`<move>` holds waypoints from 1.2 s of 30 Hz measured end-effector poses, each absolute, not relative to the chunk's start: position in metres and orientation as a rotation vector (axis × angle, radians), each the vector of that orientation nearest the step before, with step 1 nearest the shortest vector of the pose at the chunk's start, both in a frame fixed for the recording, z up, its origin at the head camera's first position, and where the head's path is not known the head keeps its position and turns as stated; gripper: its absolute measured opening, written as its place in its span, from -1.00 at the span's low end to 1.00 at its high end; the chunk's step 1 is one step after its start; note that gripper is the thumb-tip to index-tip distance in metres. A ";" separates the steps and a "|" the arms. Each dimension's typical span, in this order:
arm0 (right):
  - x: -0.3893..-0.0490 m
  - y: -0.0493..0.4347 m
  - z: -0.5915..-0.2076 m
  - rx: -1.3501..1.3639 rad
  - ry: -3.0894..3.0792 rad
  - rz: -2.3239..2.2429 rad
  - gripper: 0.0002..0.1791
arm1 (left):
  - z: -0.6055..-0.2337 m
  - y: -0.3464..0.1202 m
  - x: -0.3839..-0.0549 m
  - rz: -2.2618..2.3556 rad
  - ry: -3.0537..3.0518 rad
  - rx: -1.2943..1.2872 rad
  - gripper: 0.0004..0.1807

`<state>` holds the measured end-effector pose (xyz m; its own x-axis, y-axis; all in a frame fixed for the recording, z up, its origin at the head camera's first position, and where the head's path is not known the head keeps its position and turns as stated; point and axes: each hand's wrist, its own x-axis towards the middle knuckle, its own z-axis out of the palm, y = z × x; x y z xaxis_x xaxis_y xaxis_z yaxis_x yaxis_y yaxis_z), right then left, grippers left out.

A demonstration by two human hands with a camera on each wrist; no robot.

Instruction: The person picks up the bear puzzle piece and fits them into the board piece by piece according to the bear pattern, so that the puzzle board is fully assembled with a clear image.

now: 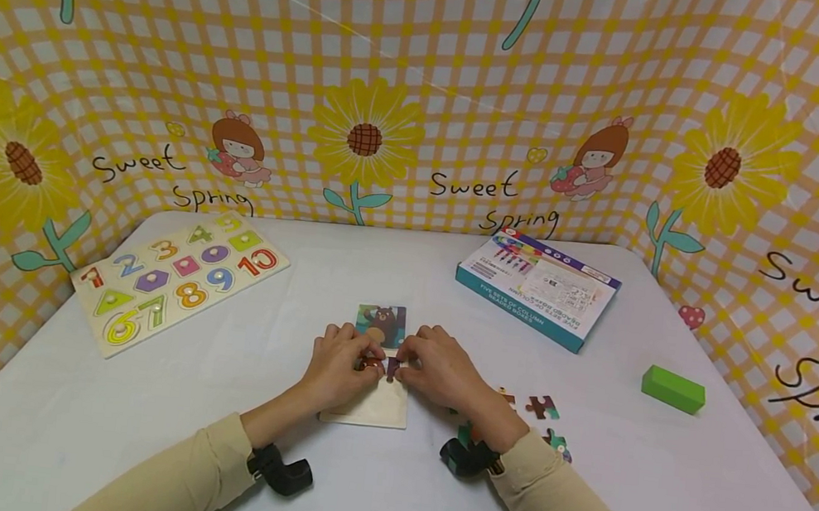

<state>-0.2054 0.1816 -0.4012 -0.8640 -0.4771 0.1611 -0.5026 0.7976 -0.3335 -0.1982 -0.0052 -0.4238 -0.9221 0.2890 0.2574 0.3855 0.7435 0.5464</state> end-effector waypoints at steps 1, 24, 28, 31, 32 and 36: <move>-0.205 0.182 -0.401 0.798 -2.910 0.565 -0.85 | -0.424 -0.005 -0.198 -0.923 -2.785 -0.543 -0.89; -0.205 0.181 -0.400 0.780 -2.917 0.580 -0.82 | -0.411 -0.028 -0.190 -1.177 -2.776 -0.543 -0.81; -0.204 0.180 -0.400 0.764 -2.936 0.582 -0.82 | -0.408 -0.041 -0.184 -1.205 -2.766 -0.522 -0.81; -0.204 0.179 -0.400 0.742 -2.958 0.587 -0.82 | -0.407 -0.052 -0.180 -1.219 -2.767 -0.504 -0.81; -0.204 0.179 -0.400 0.740 -2.962 0.586 -0.82 | -0.407 -0.055 -0.178 -1.222 -2.770 -0.499 -0.80; -0.203 0.179 -0.400 0.735 -2.968 0.592 -0.81 | -0.407 -0.065 -0.174 -1.217 -2.792 -0.495 -0.77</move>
